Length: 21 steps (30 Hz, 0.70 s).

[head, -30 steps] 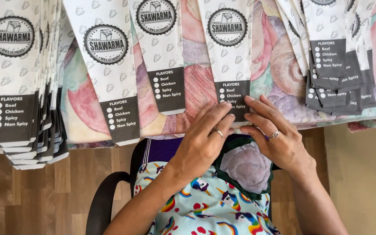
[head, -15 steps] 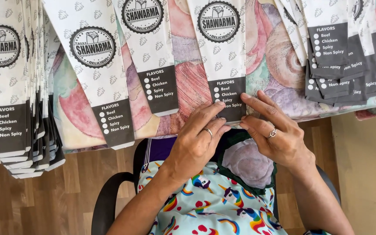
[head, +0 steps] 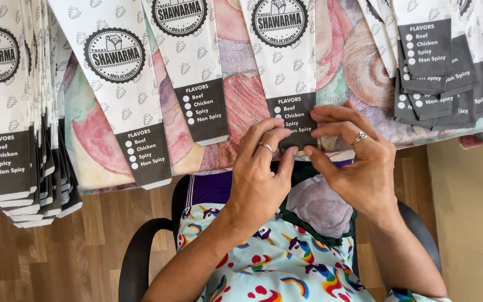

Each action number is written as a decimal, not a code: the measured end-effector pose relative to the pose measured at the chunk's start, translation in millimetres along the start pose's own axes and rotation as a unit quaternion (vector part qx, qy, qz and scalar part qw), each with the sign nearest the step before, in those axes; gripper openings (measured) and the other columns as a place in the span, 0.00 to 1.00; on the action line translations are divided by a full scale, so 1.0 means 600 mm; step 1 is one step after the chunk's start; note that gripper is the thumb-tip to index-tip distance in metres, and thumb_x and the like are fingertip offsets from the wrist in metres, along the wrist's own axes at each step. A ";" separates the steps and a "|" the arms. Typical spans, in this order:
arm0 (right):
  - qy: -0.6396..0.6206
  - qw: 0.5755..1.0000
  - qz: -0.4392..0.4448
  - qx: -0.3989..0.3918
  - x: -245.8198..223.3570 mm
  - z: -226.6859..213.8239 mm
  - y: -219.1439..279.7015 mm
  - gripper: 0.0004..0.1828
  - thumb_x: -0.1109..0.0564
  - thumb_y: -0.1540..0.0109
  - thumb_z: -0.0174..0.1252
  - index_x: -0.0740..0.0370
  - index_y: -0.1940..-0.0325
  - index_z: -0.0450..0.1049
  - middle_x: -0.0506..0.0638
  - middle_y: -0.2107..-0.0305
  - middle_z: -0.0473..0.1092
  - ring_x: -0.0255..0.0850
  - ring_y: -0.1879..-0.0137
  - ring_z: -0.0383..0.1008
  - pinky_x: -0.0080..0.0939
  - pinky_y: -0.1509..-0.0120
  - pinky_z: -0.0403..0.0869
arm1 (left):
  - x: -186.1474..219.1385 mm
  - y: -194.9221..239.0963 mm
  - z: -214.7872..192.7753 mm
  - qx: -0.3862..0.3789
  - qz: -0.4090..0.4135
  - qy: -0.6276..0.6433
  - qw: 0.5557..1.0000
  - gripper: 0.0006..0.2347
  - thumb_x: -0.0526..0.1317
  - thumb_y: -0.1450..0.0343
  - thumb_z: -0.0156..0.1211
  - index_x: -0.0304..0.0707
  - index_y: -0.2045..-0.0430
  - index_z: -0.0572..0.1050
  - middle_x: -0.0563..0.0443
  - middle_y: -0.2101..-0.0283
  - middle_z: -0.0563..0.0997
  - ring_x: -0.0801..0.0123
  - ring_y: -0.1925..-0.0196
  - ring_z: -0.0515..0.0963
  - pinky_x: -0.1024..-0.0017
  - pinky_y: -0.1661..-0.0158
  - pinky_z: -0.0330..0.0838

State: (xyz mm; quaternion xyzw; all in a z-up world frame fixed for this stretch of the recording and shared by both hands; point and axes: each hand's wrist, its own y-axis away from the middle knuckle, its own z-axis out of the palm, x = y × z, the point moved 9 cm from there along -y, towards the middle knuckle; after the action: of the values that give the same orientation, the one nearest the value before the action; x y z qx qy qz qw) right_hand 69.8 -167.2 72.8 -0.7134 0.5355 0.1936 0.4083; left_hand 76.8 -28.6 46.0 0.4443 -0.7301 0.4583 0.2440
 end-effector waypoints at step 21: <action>0.041 0.992 -0.025 0.119 0.054 -0.095 0.031 0.19 0.75 0.35 0.64 0.69 0.41 0.72 0.65 0.39 0.70 0.57 0.29 0.71 0.70 0.09 0.57 | -0.018 -0.026 0.018 -0.172 0.039 -0.060 0.983 0.22 0.28 0.32 0.63 0.36 0.41 0.70 0.40 0.32 0.71 0.48 0.23 0.61 0.40 0.25 0.39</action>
State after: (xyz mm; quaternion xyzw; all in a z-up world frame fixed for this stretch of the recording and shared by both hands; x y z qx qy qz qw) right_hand 54.9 -233.8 76.5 -0.6803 0.5534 0.0889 0.4722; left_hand 96.1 -36.5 40.0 0.3941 -0.8278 0.3078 0.2544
